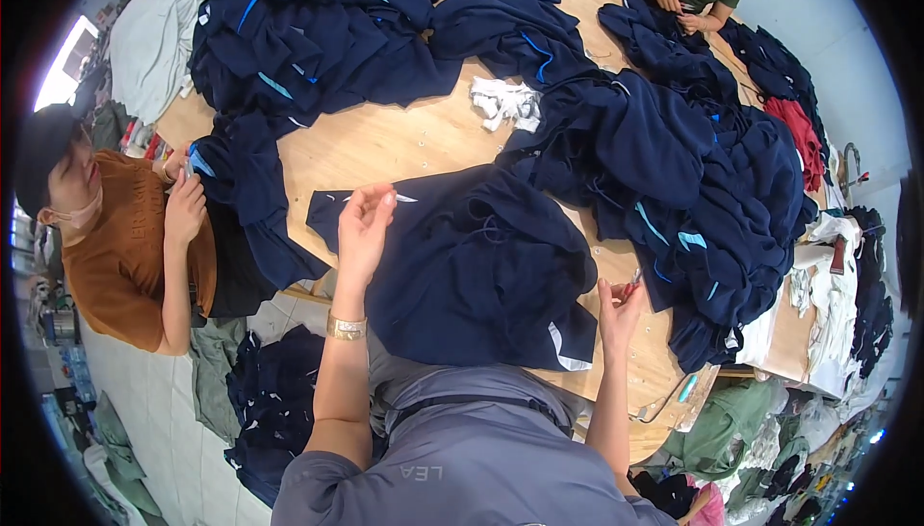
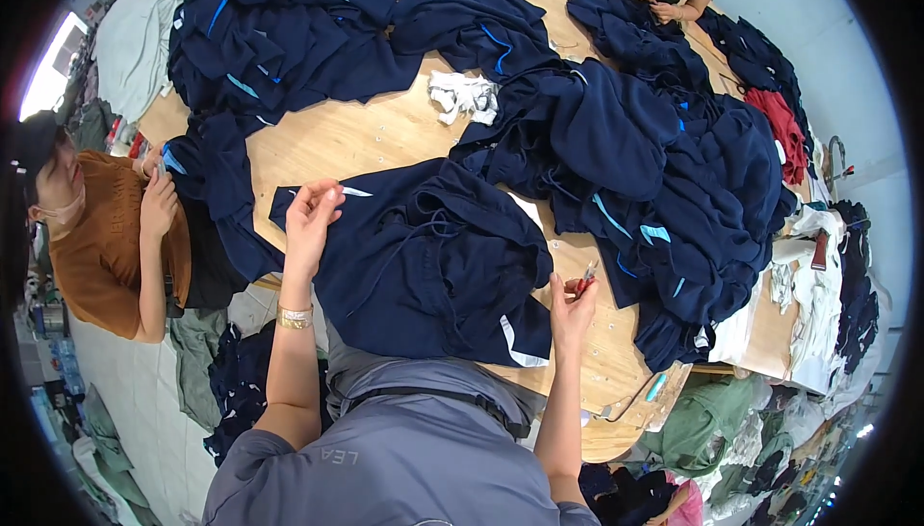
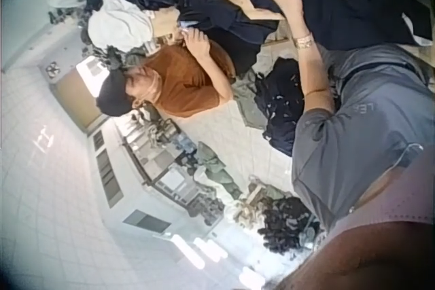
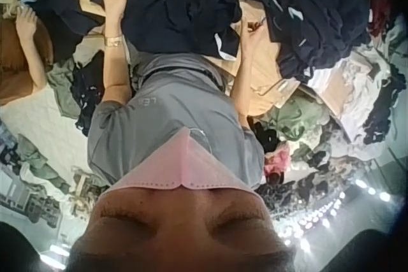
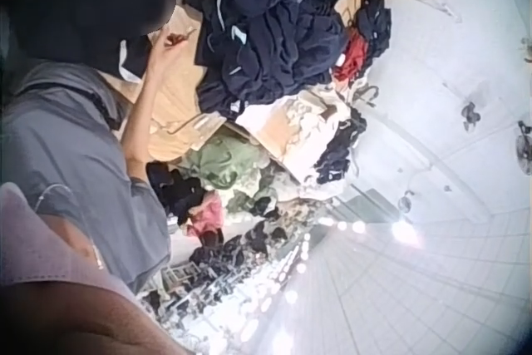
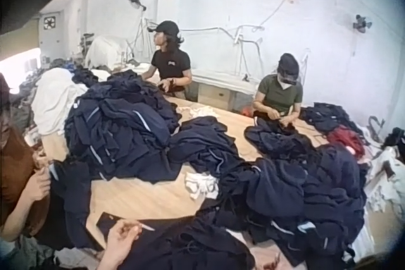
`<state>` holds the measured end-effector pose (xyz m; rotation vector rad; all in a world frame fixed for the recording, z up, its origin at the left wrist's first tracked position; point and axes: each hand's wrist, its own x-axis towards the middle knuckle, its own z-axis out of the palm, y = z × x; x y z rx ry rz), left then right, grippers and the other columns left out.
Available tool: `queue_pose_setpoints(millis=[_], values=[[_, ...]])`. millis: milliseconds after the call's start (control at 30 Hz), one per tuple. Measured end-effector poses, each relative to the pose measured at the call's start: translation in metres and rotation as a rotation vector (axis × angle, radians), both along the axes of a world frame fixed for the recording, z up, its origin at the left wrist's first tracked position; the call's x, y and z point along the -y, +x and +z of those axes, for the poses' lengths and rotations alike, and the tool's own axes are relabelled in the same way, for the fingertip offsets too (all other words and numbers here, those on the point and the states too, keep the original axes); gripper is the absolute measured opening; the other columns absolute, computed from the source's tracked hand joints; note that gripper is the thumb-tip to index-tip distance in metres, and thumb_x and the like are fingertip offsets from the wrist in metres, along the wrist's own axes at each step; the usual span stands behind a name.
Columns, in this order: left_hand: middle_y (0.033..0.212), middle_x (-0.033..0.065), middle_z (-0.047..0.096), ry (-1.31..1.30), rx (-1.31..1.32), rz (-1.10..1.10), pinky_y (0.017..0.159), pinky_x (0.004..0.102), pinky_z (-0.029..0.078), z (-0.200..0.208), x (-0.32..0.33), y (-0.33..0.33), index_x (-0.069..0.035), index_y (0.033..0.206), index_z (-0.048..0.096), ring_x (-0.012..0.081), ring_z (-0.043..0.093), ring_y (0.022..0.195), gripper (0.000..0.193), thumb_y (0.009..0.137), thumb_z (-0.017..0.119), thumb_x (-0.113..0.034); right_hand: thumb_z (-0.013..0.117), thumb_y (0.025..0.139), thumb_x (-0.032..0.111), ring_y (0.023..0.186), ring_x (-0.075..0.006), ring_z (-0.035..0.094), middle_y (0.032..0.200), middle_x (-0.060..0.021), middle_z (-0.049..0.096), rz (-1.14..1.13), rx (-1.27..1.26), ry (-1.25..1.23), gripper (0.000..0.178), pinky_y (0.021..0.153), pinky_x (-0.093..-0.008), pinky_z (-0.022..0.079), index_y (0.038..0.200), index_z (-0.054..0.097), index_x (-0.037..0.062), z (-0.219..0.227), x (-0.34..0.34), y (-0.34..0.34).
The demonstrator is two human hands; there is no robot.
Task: Trim loose threads from navy blue jackets using a small pair of snips.
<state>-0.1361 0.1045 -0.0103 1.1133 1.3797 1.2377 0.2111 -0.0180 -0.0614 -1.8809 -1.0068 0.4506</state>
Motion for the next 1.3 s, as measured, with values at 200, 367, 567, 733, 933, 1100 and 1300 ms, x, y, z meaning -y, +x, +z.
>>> queue_pose_setpoints(millis=[200,367,567,733,933,1100,1300], values=[[0.081,0.0070,0.065,0.070,-0.240,-0.022,0.066,0.0252,0.050,-0.032,0.000,0.040,-0.003,0.089,0.060,0.0121,0.062,0.074,0.018,0.079,0.069,-0.014,0.068,0.080,0.012,0.057,-0.0207,0.051,0.067,-0.0094,0.051,0.113,0.077,0.110,0.027,0.054,-0.0313,0.041,0.082,0.043,0.0017,0.002,-0.032,-0.035],[0.070,0.0090,0.060,0.171,-0.383,-0.108,0.060,0.0309,0.049,-0.028,0.010,0.093,-0.003,0.077,0.056,0.0204,0.061,0.063,0.016,0.075,0.069,-0.012,0.071,0.071,0.017,0.084,-0.0310,0.050,0.086,-0.0137,0.051,0.361,0.629,0.006,0.034,0.080,-0.0408,0.037,0.088,0.045,0.0026,0.018,-0.068,-0.056],[0.071,0.0074,0.054,0.502,-0.571,-0.280,0.057,0.0315,0.047,-0.027,0.046,0.125,-0.004,0.076,0.054,0.0226,0.057,0.065,0.016,0.075,0.069,-0.012,0.068,0.072,0.013,0.085,-0.0393,0.056,0.088,-0.0203,0.056,0.376,0.498,-0.276,0.037,0.071,-0.0456,0.043,0.097,0.042,0.0034,-0.013,-0.079,-0.028],[0.067,0.0057,0.053,0.269,-0.369,-0.276,0.052,0.0269,0.045,-0.031,0.072,0.109,-0.003,0.075,0.056,0.0159,0.055,0.056,0.016,0.076,0.070,-0.011,0.068,0.074,0.013,0.079,-0.0421,0.055,0.083,-0.0223,0.057,0.209,0.352,-0.130,0.035,0.066,-0.0467,0.043,0.096,0.042,0.0022,-0.004,-0.068,-0.013],[0.072,0.0077,0.056,0.261,-0.404,-0.134,0.057,0.0284,0.049,-0.022,0.053,0.105,-0.003,0.078,0.055,0.0186,0.058,0.062,0.016,0.077,0.068,-0.012,0.075,0.066,0.019,0.084,-0.0341,0.052,0.088,-0.0170,0.052,0.412,0.675,-0.015,0.045,0.075,-0.0410,0.039,0.095,0.045,0.0017,0.010,-0.078,-0.040],[0.080,0.0114,0.053,0.283,-0.382,-0.140,0.058,0.0318,0.048,-0.031,0.025,0.128,-0.002,0.089,0.052,0.0229,0.056,0.065,0.020,0.078,0.066,-0.013,0.070,0.070,0.012,0.083,-0.0343,0.057,0.085,-0.0146,0.057,0.447,0.725,-0.168,0.036,0.071,-0.0413,0.041,0.091,0.043,0.0028,0.000,-0.102,-0.043],[0.123,0.0209,0.040,0.491,-0.703,-0.128,0.100,0.0447,0.029,-0.004,0.024,0.136,-0.007,0.128,0.041,0.0397,0.034,0.119,0.063,0.070,0.066,-0.006,0.066,0.081,0.011,0.061,-0.0068,0.040,0.069,0.0016,0.043,0.506,-0.330,0.043,0.027,0.055,-0.0224,0.034,0.084,0.039,0.0075,0.051,-0.096,-0.029]])
